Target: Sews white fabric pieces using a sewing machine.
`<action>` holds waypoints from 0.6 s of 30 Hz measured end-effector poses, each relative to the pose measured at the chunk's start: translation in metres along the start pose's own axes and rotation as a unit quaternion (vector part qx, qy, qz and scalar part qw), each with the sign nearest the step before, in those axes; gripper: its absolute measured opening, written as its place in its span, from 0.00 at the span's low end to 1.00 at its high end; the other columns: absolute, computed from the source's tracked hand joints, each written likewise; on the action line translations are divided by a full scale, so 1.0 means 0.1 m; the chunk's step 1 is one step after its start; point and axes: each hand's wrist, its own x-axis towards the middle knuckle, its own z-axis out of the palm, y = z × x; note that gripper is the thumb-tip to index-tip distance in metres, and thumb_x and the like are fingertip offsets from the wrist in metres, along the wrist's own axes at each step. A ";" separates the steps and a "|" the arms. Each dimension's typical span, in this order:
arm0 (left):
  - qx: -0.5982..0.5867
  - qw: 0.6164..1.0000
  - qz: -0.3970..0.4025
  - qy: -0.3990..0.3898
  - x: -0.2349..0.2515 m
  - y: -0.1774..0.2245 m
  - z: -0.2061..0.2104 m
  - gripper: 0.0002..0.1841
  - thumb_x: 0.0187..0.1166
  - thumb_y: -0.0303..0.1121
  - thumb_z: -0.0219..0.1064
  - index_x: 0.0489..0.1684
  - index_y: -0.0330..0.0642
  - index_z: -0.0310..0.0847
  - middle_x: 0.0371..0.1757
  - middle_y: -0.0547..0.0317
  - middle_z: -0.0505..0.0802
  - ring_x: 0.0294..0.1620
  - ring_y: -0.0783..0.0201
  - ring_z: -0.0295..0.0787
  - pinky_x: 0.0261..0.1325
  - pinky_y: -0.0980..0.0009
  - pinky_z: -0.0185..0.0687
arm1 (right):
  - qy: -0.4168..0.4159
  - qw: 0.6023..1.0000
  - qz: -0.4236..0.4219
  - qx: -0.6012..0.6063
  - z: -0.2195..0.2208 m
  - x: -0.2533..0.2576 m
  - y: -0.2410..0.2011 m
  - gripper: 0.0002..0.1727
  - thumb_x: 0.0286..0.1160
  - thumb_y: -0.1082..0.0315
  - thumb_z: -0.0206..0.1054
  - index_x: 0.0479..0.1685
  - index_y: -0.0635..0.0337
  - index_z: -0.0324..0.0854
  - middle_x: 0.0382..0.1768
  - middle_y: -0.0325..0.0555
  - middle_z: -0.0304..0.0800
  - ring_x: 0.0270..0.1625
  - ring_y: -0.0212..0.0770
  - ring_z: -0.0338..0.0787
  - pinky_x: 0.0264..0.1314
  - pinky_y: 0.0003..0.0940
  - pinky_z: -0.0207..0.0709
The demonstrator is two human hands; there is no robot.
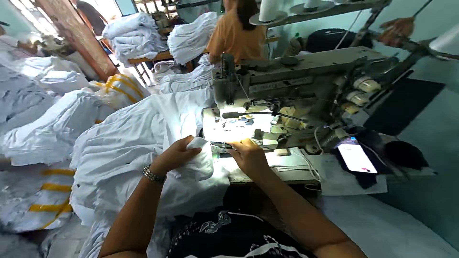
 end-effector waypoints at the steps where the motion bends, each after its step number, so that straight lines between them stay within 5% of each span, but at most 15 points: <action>1: -0.005 1.000 0.010 -0.014 -0.01 0.01 0.01 0.14 0.85 0.41 0.65 0.53 0.40 0.83 0.39 0.62 0.91 0.39 0.75 0.88 0.50 0.70 0.87 | 0.007 0.999 -0.020 -0.028 0.10 0.13 -0.04 0.12 0.80 0.60 0.67 0.54 0.49 0.94 0.37 0.53 0.93 0.40 0.55 0.93 0.43 0.54 0.86; 5: -0.093 0.978 0.117 -0.145 -0.11 0.04 -0.01 0.06 0.82 0.33 0.67 0.43 0.41 0.88 0.33 0.74 0.92 0.34 0.85 0.87 0.43 0.81 0.86 | -0.011 0.997 -0.024 -0.066 0.20 0.32 -0.13 0.11 0.81 0.64 0.65 0.47 0.46 0.95 0.32 0.49 0.92 0.33 0.53 0.93 0.32 0.55 0.85; 7: -0.086 0.960 0.213 -0.158 -0.25 0.10 -0.06 0.06 0.80 0.32 0.68 0.40 0.39 0.87 0.33 0.74 0.90 0.36 0.87 0.83 0.42 0.85 0.80 | -0.025 0.999 -0.021 -0.002 0.09 0.31 -0.11 0.13 0.82 0.61 0.64 0.50 0.48 0.95 0.34 0.47 0.94 0.37 0.52 0.94 0.38 0.55 0.86; 11: -0.100 0.930 0.326 -0.139 -0.73 0.35 -0.02 0.13 0.80 0.41 0.70 0.38 0.38 0.84 0.34 0.68 0.89 0.40 0.85 0.83 0.45 0.86 0.79 | -0.151 0.976 -0.011 0.155 0.24 0.34 -0.35 0.34 0.70 0.48 0.77 0.76 0.50 0.79 0.55 0.53 0.93 0.54 0.55 0.93 0.56 0.62 0.85; 13: -0.139 0.910 0.348 -0.175 -1.03 0.46 0.04 0.21 0.83 0.51 0.66 0.41 0.39 0.85 0.36 0.65 0.90 0.41 0.83 0.84 0.46 0.84 0.80 | -0.144 0.974 -0.074 0.160 0.57 0.38 -0.56 0.30 0.67 0.52 0.77 0.71 0.48 0.84 0.49 0.53 0.90 0.46 0.52 0.91 0.46 0.57 0.85; 15: -0.126 0.915 0.307 -0.229 -1.39 0.47 0.11 0.26 0.84 0.56 0.63 0.51 0.38 0.86 0.39 0.62 0.92 0.41 0.79 0.86 0.47 0.81 0.83 | -0.038 0.972 -0.155 0.174 0.87 0.51 -0.62 0.14 0.64 0.72 0.72 0.50 0.55 0.93 0.38 0.55 0.87 0.36 0.52 0.90 0.34 0.52 0.84; 16: -0.066 0.940 0.248 -0.224 -1.62 0.41 0.12 0.27 0.83 0.55 0.63 0.57 0.36 0.85 0.37 0.61 0.92 0.37 0.76 0.87 0.44 0.77 0.85 | 0.020 0.967 -0.169 0.188 0.91 0.61 -0.63 0.15 0.59 0.79 0.72 0.46 0.59 0.93 0.37 0.57 0.88 0.37 0.53 0.90 0.38 0.51 0.86; 18: 0.167 0.982 -0.008 -0.086 -2.18 0.29 0.11 0.29 0.75 0.50 0.74 0.68 0.38 0.82 0.33 0.48 0.94 0.31 0.52 0.92 0.36 0.51 0.90 | 0.116 0.962 -0.175 0.176 0.80 0.77 -0.69 0.16 0.55 0.82 0.74 0.46 0.62 0.91 0.39 0.55 0.90 0.44 0.52 0.92 0.46 0.48 0.88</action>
